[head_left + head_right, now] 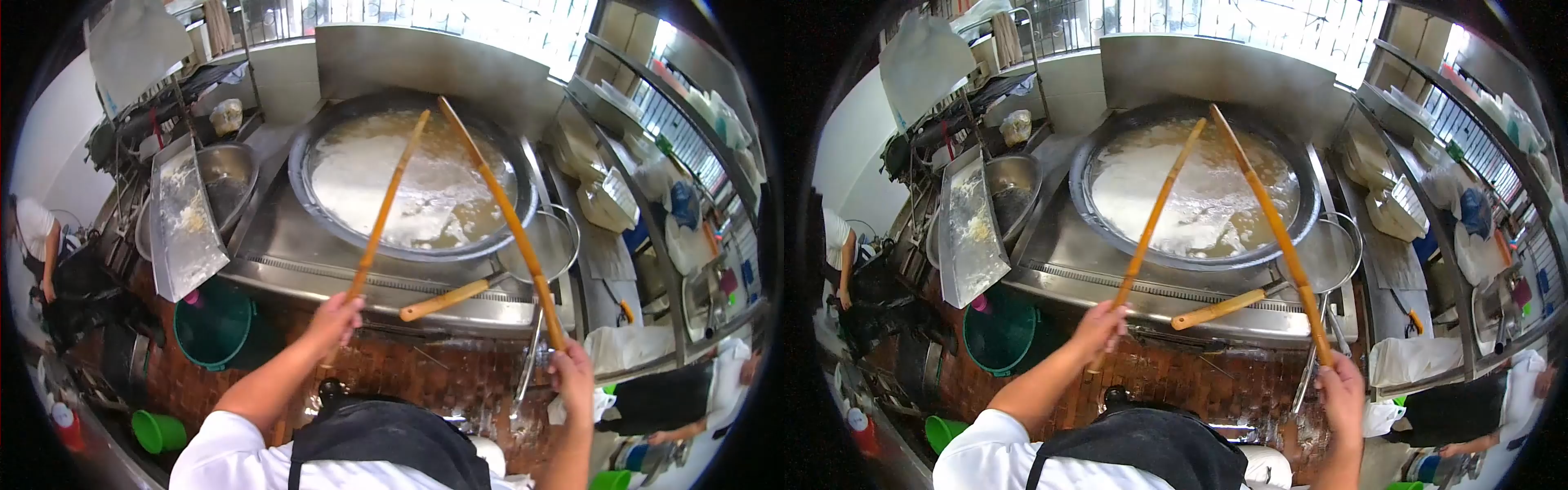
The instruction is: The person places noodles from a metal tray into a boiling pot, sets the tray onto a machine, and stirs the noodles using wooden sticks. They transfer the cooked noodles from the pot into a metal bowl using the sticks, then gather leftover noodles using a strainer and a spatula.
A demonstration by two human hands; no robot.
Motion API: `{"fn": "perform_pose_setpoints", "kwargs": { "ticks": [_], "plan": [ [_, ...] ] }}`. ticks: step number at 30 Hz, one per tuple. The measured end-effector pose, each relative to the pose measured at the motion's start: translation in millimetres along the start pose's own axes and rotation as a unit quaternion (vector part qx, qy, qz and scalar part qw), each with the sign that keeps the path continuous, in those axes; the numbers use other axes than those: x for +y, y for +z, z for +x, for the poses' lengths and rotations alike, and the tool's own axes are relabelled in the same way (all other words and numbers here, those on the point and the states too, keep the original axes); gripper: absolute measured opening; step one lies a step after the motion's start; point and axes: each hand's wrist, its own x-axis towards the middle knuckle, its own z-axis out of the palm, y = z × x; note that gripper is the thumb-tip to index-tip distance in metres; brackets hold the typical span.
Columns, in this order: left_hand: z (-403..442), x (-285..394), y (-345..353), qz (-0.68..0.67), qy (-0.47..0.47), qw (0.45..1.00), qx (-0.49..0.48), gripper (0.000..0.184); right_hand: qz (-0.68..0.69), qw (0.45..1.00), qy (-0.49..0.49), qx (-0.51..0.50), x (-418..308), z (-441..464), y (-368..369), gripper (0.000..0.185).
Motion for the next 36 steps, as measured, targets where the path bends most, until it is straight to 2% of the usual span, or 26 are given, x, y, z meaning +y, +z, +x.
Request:
{"fn": "perform_pose_setpoints", "kwargs": {
  "ticks": [3,6,7,9,10,13,16,19,21,23,25,27,33,36],
  "plan": [
    [-10,1,-56,-0.014,0.011,0.999,0.029,0.032,-0.075,0.996,-0.050,-0.005,-35,-8,-5,0.032],
    [-11,1,-80,-0.009,0.061,0.997,0.052,0.028,-0.224,0.965,-0.126,0.045,-72,-16,6,0.036],
    [-8,-1,-83,0.007,0.082,0.994,0.066,0.027,-0.207,0.972,-0.096,0.054,-83,-18,6,0.035],
    [-6,4,-95,0.013,0.087,0.994,0.060,0.025,-0.367,0.884,-0.287,0.045,-106,-17,9,0.034],
    [-9,14,-102,0.003,0.072,0.997,0.040,0.024,-0.398,0.871,-0.278,0.078,-127,-28,21,0.031],
    [-5,36,-126,-0.085,0.022,0.996,-0.001,0.022,-0.513,0.794,-0.321,0.063,-173,-44,48,0.031],
    [2,39,-150,-0.107,0.020,0.994,0.002,0.021,-0.590,0.744,-0.309,0.058,-210,-52,88,0.027],
    [14,39,-172,-0.012,0.024,0.998,0.058,0.023,-0.661,0.703,-0.263,0.024,-234,-55,134,0.023],
    [13,50,-190,-0.006,0.005,0.999,0.031,0.030,-0.700,0.667,-0.255,-0.014,-235,-47,164,0.023],
    [14,58,-206,-0.004,0.000,1.000,-0.007,0.031,-0.764,0.613,-0.192,-0.062,-223,-31,201,0.025],
    [18,54,-217,-0.016,-0.004,1.000,-0.014,0.031,-0.761,0.608,-0.206,-0.096,-188,-1,237,0.025],
    [17,52,-227,-0.019,-0.021,0.999,-0.025,0.030,-0.751,0.634,-0.166,-0.078,-137,39,277,0.025],
    [4,56,-253,0.081,-0.014,0.996,-0.037,0.025,-0.604,0.793,-0.071,-0.031,-33,131,334,0.028],
    [-7,75,-251,0.104,-0.025,0.994,-0.034,0.022,-0.508,0.861,-0.023,-0.020,-20,167,342,0.032]
  ]
}}
